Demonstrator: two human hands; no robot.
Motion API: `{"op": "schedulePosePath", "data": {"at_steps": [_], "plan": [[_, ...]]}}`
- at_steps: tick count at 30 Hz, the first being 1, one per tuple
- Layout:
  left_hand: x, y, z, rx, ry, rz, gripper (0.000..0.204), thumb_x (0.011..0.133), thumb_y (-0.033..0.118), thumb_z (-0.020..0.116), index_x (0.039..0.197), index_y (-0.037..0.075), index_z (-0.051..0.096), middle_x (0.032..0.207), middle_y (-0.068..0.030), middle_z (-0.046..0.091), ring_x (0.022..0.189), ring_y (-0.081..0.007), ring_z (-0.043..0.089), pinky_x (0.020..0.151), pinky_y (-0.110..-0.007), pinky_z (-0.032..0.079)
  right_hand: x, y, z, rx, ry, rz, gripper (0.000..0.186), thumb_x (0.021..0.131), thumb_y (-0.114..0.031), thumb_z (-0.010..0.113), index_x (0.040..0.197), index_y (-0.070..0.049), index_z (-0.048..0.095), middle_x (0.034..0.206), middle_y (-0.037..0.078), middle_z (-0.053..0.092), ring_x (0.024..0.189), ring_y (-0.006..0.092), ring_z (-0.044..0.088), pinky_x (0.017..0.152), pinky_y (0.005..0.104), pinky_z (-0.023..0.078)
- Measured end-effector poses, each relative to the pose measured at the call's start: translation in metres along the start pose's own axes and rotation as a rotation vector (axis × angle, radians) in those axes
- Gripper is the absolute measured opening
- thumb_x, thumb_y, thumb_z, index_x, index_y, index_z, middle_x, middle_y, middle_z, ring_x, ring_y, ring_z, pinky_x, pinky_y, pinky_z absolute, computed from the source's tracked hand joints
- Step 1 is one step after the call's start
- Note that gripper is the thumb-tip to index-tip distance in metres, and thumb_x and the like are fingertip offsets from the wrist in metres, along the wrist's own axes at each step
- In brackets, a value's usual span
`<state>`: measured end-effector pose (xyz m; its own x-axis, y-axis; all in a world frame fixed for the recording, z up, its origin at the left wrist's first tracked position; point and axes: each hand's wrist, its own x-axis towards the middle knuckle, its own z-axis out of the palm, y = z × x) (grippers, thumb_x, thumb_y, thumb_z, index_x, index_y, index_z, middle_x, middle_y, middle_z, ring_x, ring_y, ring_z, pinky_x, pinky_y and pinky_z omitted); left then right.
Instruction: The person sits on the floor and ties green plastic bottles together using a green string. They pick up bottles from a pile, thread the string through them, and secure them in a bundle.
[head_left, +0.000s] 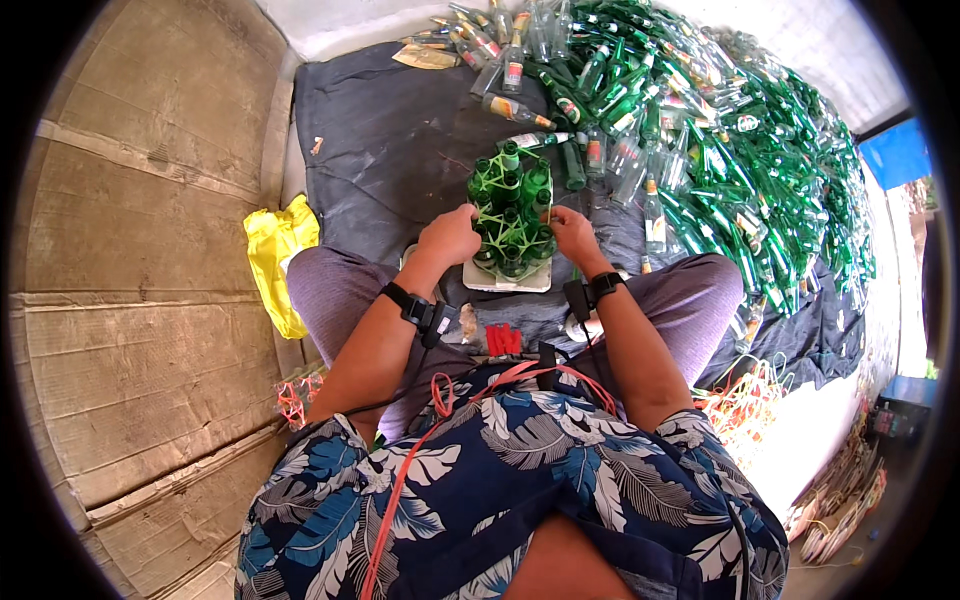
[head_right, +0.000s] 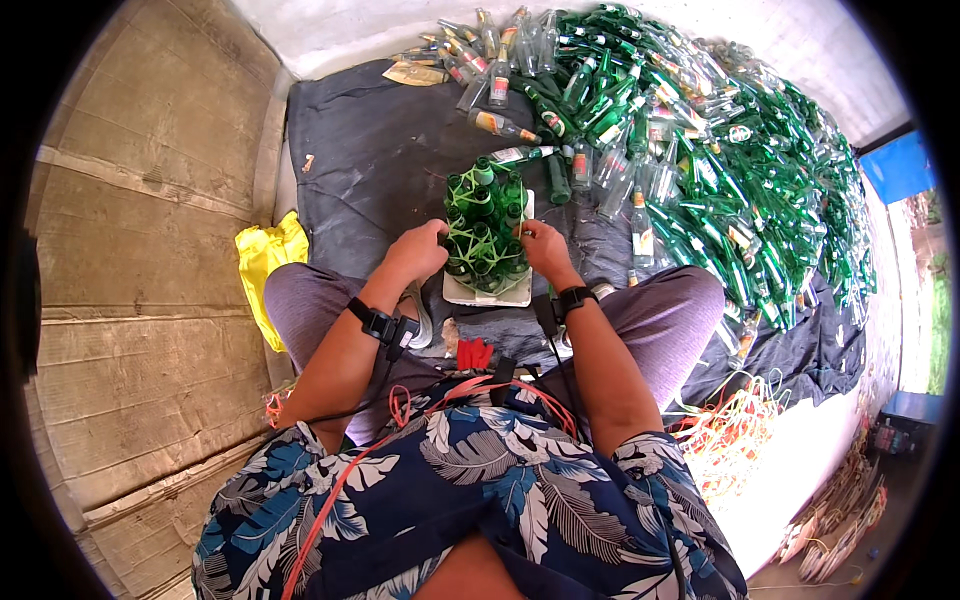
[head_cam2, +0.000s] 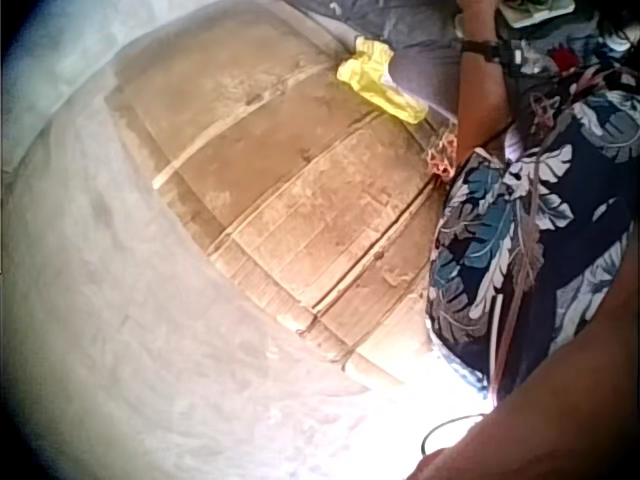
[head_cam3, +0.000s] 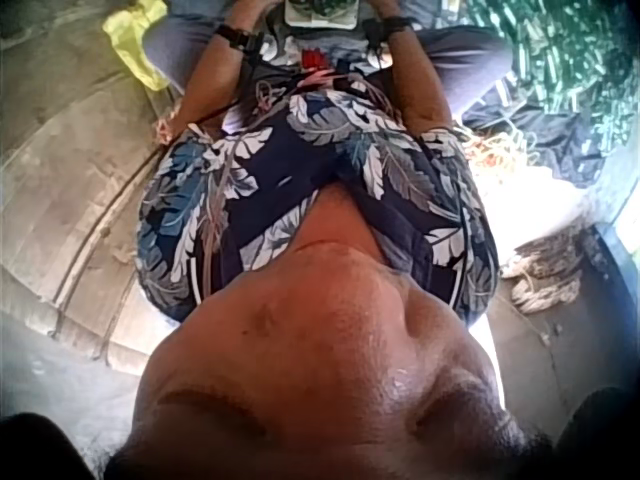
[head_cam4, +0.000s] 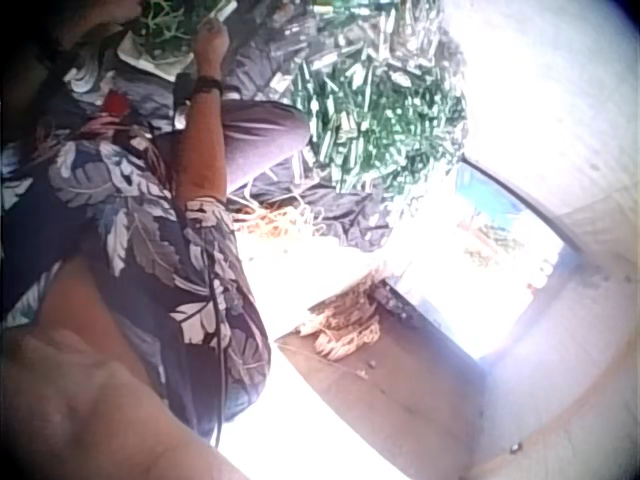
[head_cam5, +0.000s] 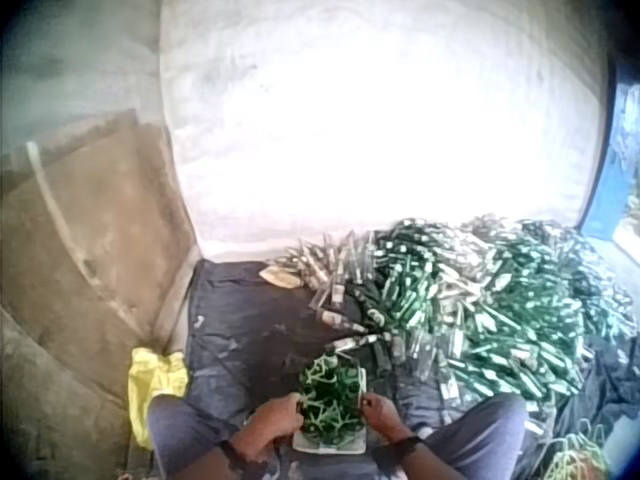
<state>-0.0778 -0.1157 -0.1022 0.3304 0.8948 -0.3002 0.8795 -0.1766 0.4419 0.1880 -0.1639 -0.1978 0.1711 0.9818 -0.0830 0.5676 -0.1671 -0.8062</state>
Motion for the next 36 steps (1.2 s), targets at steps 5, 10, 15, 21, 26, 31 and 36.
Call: {"op": "schedulePosePath", "data": {"at_steps": [5,10,15,21,26,31,36], "plan": [[-0.009,0.016,-0.005,-0.081,-0.258,-0.054,0.037,0.081,0.02,0.067,0.113,0.002,0.062,0.092,-0.0196,0.073,0.086,-0.0321,0.073,0.077,-0.044,0.055,0.004,0.009,0.002,-0.034,0.019,-0.095,0.024,0.086,-0.016,0.056,0.1,-0.013,0.076,0.091,0.018,0.071,0.087,0.0355,0.069,0.077,0.0422,0.054],[0.01,0.001,0.018,-0.27,-0.273,-0.083,0.031,0.08,0.011,0.067,0.108,0.0,0.063,0.079,-0.0164,0.072,0.067,-0.0276,0.072,0.06,-0.039,0.055,0.003,0.004,0.001,-0.005,-0.044,-0.111,0.025,0.086,-0.015,0.055,0.1,-0.01,0.075,0.094,0.018,0.072,0.091,0.0363,0.069,0.08,0.0421,0.054],[0.016,-0.001,0.026,-0.544,-0.208,-0.2,0.04,0.082,0.004,0.064,0.121,0.0,0.061,0.075,-0.0133,0.07,0.063,-0.0205,0.07,0.052,-0.034,0.053,0.002,0.004,0.001,-0.032,-0.094,-0.042,0.027,0.087,-0.016,0.051,0.098,-0.009,0.075,0.094,0.02,0.07,0.09,0.0377,0.069,0.078,0.0438,0.054],[0.024,-0.003,0.014,-0.876,-0.104,-0.371,0.054,0.081,0.004,0.06,0.135,0.004,0.059,0.076,-0.0109,0.069,0.055,-0.0174,0.061,0.05,-0.031,0.047,-0.022,-0.021,0.019,-0.138,-0.134,-0.009,0.028,0.088,-0.013,0.053,0.107,-0.009,0.074,0.089,0.019,0.07,0.086,0.0301,0.069,0.077,0.0377,0.052],[0.056,-0.018,0.009,-0.594,0.046,-0.188,0.054,0.077,0.006,0.058,0.131,0.004,0.062,0.085,-0.0121,0.069,0.066,-0.0172,0.062,0.059,-0.033,0.046,-0.054,-0.043,0.062,0.026,-0.036,-0.046,0.038,0.087,-0.012,0.054,0.122,-0.008,0.068,0.098,0.02,0.071,0.084,0.0332,0.068,0.077,0.0392,0.052],[0.041,-0.008,0.002,-0.381,0.145,-0.079,0.065,0.076,0.009,0.058,0.141,0.009,0.053,0.112,-0.0224,0.071,0.1,-0.0354,0.069,0.086,-0.043,0.053,-0.051,-0.049,0.054,0.007,-0.128,-0.045,0.038,0.088,-0.013,0.053,0.123,-0.009,0.068,0.101,0.022,0.071,0.09,0.0363,0.069,0.08,0.0407,0.052],[0.016,0.013,-0.02,0.008,0.14,-0.056,0.055,0.079,0.014,0.062,0.133,0.011,0.055,0.109,-0.0211,0.07,0.102,-0.0393,0.067,0.087,-0.051,0.053,-0.049,-0.046,0.051,-0.111,-0.122,-0.047,0.036,0.09,-0.017,0.055,0.123,-0.01,0.068,0.102,0.023,0.071,0.092,0.0379,0.069,0.081,0.0422,0.052]]}}
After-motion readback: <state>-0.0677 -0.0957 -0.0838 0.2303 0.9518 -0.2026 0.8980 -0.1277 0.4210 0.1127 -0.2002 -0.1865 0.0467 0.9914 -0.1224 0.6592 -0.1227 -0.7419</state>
